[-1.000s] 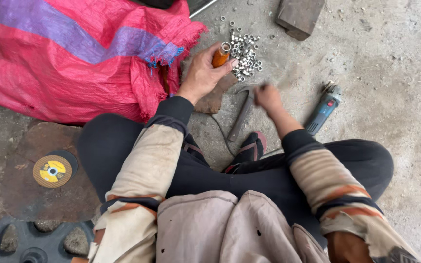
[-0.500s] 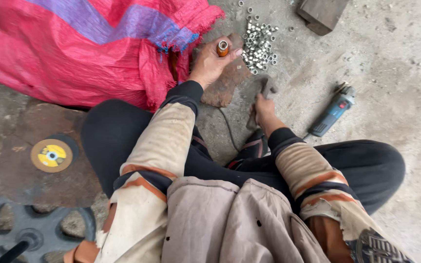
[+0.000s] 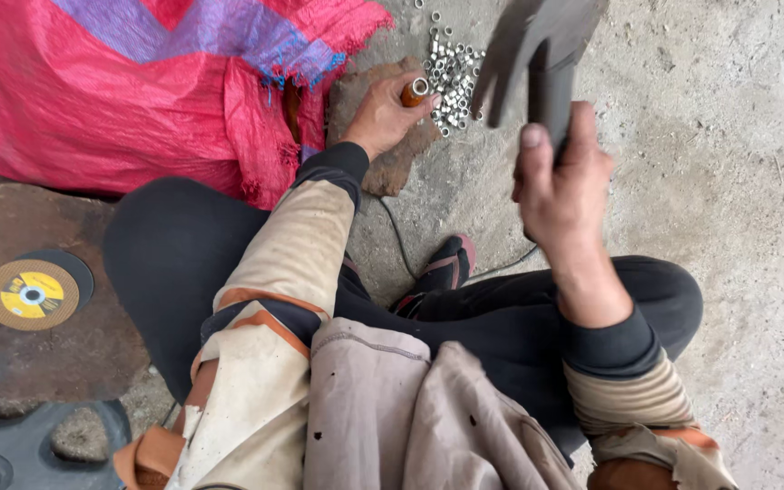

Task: The person sits on the ground and repeatedly places small metal rings onto the tip of a wooden-handled tool. They then strike the tool with a hammer to drive the rings onto the handle. The person continues this repetitive process, picking up rings and hammering them one by one.

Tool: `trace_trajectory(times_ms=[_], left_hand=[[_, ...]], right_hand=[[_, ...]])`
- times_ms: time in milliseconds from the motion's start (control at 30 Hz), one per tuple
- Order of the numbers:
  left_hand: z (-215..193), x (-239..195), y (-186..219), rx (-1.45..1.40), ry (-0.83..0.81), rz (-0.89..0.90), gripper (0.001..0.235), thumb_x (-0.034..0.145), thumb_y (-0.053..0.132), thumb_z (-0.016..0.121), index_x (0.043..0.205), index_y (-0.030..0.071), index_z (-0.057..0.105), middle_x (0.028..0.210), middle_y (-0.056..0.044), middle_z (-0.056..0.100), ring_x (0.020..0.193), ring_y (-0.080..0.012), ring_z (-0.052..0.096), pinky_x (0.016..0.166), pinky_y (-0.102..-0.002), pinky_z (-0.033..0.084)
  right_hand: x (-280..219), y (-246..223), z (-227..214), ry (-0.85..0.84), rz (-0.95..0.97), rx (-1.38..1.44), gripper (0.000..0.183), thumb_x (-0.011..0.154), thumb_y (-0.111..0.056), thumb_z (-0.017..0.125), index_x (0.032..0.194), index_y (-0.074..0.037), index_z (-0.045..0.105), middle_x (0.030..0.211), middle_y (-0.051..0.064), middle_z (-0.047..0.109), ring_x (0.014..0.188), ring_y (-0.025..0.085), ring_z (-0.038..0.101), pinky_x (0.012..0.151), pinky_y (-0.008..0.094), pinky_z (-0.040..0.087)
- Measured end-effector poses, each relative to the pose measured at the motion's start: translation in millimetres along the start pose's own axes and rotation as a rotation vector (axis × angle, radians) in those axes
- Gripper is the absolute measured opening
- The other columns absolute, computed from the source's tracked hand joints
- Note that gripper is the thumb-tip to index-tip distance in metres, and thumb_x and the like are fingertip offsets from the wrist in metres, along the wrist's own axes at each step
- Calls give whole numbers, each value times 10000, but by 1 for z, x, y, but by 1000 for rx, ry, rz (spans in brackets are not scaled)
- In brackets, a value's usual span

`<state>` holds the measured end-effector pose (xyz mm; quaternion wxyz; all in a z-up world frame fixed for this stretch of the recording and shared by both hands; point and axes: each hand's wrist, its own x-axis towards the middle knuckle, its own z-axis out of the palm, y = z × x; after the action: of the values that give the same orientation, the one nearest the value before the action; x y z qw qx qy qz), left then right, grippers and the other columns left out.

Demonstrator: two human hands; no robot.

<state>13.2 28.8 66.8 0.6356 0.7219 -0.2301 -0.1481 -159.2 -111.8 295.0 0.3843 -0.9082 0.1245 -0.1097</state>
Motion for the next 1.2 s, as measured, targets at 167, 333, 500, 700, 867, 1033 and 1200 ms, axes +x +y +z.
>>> trace_trajectory(times_ms=[167,333,500,700,867,1033,1200], left_hand=[[0,3,-10,-55,4,201,443,881,196,772,1269,3,681,1097,-127,757,1010,-162,679,895,-341,548],[1,0,-9,65,-48,86,362,953,224,798,1239,31,689,1076,-98,762,982,-136,679,917,-337,541],[6,-1,-1,-95,-19,-52,412,950,253,795,1274,29,673,995,-89,742,899,-129,623,863,-331,568],[-4,3,5,180,2,299,505,856,156,830,1311,1,676,1112,-123,740,1011,-96,674,889,-323,535],[10,3,-14,-124,-21,-20,409,937,193,781,1292,24,666,1097,-100,780,965,-114,698,901,-315,576],[4,6,-14,-23,-11,43,396,928,131,753,1296,9,668,1096,-145,750,1002,-183,688,927,-345,568],[-5,6,17,106,26,151,483,919,156,766,1290,-21,512,1077,-168,701,1028,-267,711,847,-397,564]], right_hand=[[7,14,65,-199,-85,-382,399,1100,-385,610,1106,4,522,704,274,648,671,497,660,588,561,511],[3,6,36,-244,169,-237,413,1048,-444,600,1048,-34,556,657,201,665,602,414,706,534,496,523],[-8,3,22,-13,28,-170,422,1099,-416,566,1072,2,512,676,180,670,608,371,722,546,471,532],[10,18,63,-190,1,-420,426,1092,-423,629,1048,-6,559,659,223,646,620,428,678,564,522,528],[2,17,32,-203,278,-135,413,1045,-447,532,1080,-36,556,660,165,672,557,374,714,487,499,551],[3,17,49,-75,-28,-354,469,1085,-441,549,1122,27,553,639,179,667,560,348,679,493,476,519],[17,31,55,-236,99,-301,470,1089,-487,555,1057,-19,570,632,143,662,509,249,643,449,400,507]])
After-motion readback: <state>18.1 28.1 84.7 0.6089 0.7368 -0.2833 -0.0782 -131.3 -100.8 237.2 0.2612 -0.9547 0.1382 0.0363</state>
